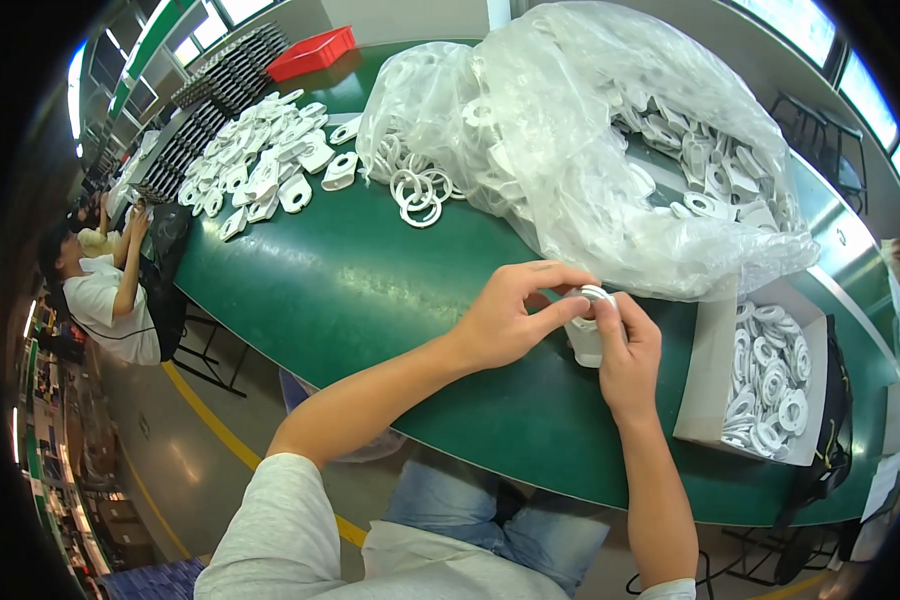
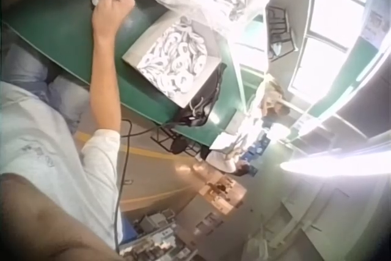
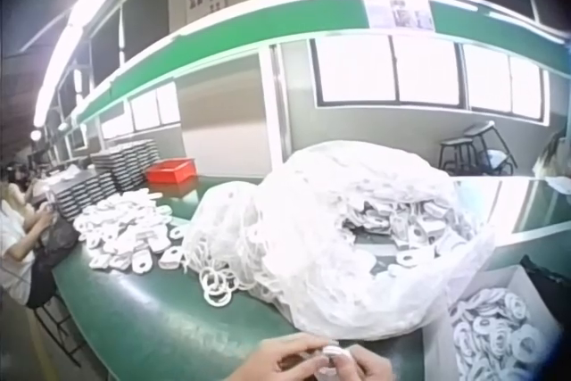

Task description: Assembling small circular white plastic rings onto a base component on a production line.

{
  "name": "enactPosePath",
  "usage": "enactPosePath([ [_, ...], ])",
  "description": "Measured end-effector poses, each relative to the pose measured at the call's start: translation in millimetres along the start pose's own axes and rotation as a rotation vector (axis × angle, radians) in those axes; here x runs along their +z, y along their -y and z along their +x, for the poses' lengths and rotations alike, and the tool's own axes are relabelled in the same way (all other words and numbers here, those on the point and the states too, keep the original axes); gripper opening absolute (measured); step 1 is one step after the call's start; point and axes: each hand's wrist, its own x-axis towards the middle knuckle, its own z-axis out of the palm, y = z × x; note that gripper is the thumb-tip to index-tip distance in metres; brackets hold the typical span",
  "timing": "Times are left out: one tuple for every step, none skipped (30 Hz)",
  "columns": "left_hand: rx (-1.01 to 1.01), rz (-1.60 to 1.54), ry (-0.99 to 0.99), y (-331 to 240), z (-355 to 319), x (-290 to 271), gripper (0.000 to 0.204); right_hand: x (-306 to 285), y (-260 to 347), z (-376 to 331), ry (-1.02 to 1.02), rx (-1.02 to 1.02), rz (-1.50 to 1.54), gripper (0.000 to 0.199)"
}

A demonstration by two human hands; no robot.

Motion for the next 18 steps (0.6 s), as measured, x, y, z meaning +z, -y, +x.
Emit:
enactPosePath([
  [0.000,-0.001,0.001,1,1,-2,0.019,1,0,0,-0.002,-0.059,-0.077,0.028],
  [0.002,0.030,0.024,3,1,-5,0.017,1,0,-1,-0.003,-0.058,-0.077,0.028],
  [0.005,0.062,0.045,4,1,-7,0.015,-1,0,-2,0.025,-0.038,-0.108,0.028],
  [0.006,0.062,0.045,4,1,-8,0.015,-3,0,-2,0.053,-0.017,-0.138,0.028],
  [0.010,0.071,0.049,2,1,-8,0.013,-3,0,-3,0.053,-0.018,-0.139,0.028],
  [0.014,0.081,0.054,2,1,-7,0.011,-3,0,-3,0.050,-0.004,-0.113,0.028],
  [0.015,0.080,0.056,3,1,-6,0.011,-3,-1,-4,0.048,0.009,-0.086,0.027],
  [0.015,0.050,0.031,5,0,-4,0.011,-2,-1,-3,0.048,0.008,-0.086,0.027],
  [0.013,0.021,0.007,8,-1,-4,0.011,-1,-2,-2,0.050,0.010,-0.059,0.029],
  [0.010,0.023,0.006,10,-1,-4,0.011,1,-4,-2,0.055,0.010,-0.031,0.030],
  [-0.069,-0.009,0.003,12,-2,-6,0.013,3,-4,-2,0.059,0.010,-0.025,0.030],
  [-0.148,-0.033,-0.006,11,-4,-10,0.016,8,-5,-1,0.035,0.013,-0.021,0.031],
  [-0.095,0.052,0.036,10,-5,-12,0.022,15,-6,1,0.015,0.016,-0.013,0.031],
  [-0.044,0.141,0.075,8,-5,-11,0.028,16,-8,0,-0.054,0.074,0.032,0.030],
  [0.104,0.203,0.085,6,-4,-6,0.036,9,-10,1,-0.055,0.032,-0.034,0.031],
  [0.193,0.324,0.064,11,-5,-4,0.039,7,-12,-1,-0.041,0.069,0.005,0.033],
  [0.157,0.330,0.076,7,-5,-1,0.039,4,-10,-4,-0.038,0.083,0.045,0.036],
  [0.112,0.255,0.088,5,-7,-1,0.038,-3,-8,-7,0.015,0.141,0.068,0.035],
])
